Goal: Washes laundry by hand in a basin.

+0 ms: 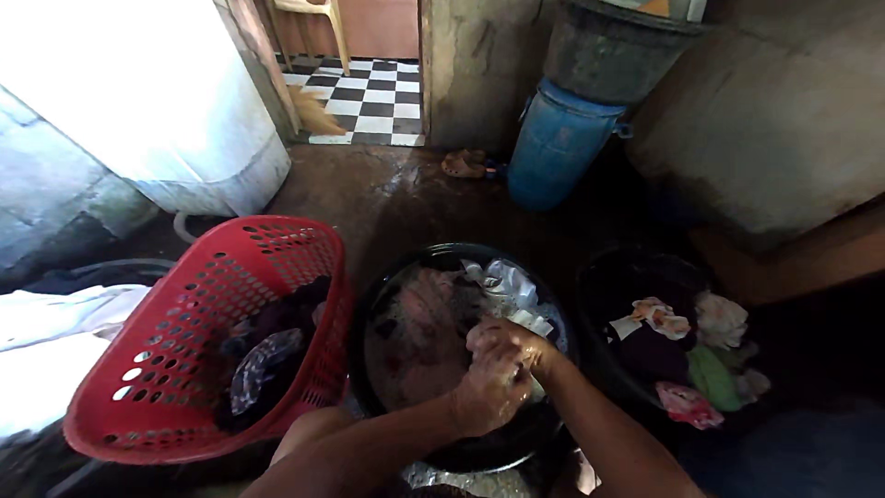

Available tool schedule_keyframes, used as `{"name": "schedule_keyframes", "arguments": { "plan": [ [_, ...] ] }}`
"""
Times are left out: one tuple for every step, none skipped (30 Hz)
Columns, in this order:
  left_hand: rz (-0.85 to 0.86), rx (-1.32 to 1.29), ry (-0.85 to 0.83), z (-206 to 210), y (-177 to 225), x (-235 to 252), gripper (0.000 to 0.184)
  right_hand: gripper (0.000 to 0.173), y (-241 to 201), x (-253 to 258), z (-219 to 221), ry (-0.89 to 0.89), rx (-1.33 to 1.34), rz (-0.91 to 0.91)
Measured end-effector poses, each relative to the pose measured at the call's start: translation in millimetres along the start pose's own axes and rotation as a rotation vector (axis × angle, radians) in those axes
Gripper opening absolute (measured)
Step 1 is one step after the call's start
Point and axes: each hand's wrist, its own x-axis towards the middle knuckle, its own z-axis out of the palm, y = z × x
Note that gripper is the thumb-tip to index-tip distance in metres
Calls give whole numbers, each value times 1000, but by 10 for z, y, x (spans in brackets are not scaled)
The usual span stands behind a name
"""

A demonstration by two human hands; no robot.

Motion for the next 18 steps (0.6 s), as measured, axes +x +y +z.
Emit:
{"name": "schedule_keyframes", "arguments": {
  "plan": [
    [38,48,-63,0,35,-59,7,19,57,18,-1,-52,-64,51],
    [101,82,-106,10,48,-136,7,21,107,41,-1,-110,-161,89],
    [169,115,-125,39,50,-222,7,23,138,73,11,-187,-290,126],
    [230,147,-133,82,47,-315,8,26,167,113,40,-274,-416,161],
    [280,177,-140,116,47,-401,9,27,211,145,80,-347,-514,185],
    [307,180,-160,123,58,-457,11,26,254,160,130,-387,-573,213],
    [325,183,-180,119,80,-492,11,24,263,158,199,-403,-612,263],
    [333,194,-200,120,96,-529,12,23,264,156,254,-411,-643,312],
    [336,200,-201,119,96,-526,12,23,260,165,278,-409,-662,344],
    [320,198,-196,126,78,-514,12,24,257,179,271,-395,-664,355],
    [285,191,-188,123,54,-480,12,24,253,182,243,-365,-642,335],
    [228,161,-175,101,28,-402,12,24,260,163,197,-321,-586,272],
    [126,93,-141,57,13,-283,12,25,291,129,146,-261,-499,171],
    [-32,-6,-108,-12,3,-137,12,29,318,91,111,-197,-365,74],
    [-239,-130,-76,-107,-3,22,11,35,334,49,143,-96,-132,18],
    [-465,-250,-28,-210,-29,194,11,43,290,4,243,3,176,-23],
    [-702,-379,61,-299,-76,357,12,54,205,-10,348,73,411,-47],
    [-941,-482,173,-373,-150,506,12,61,151,17,383,87,538,-90]
  ]
}}
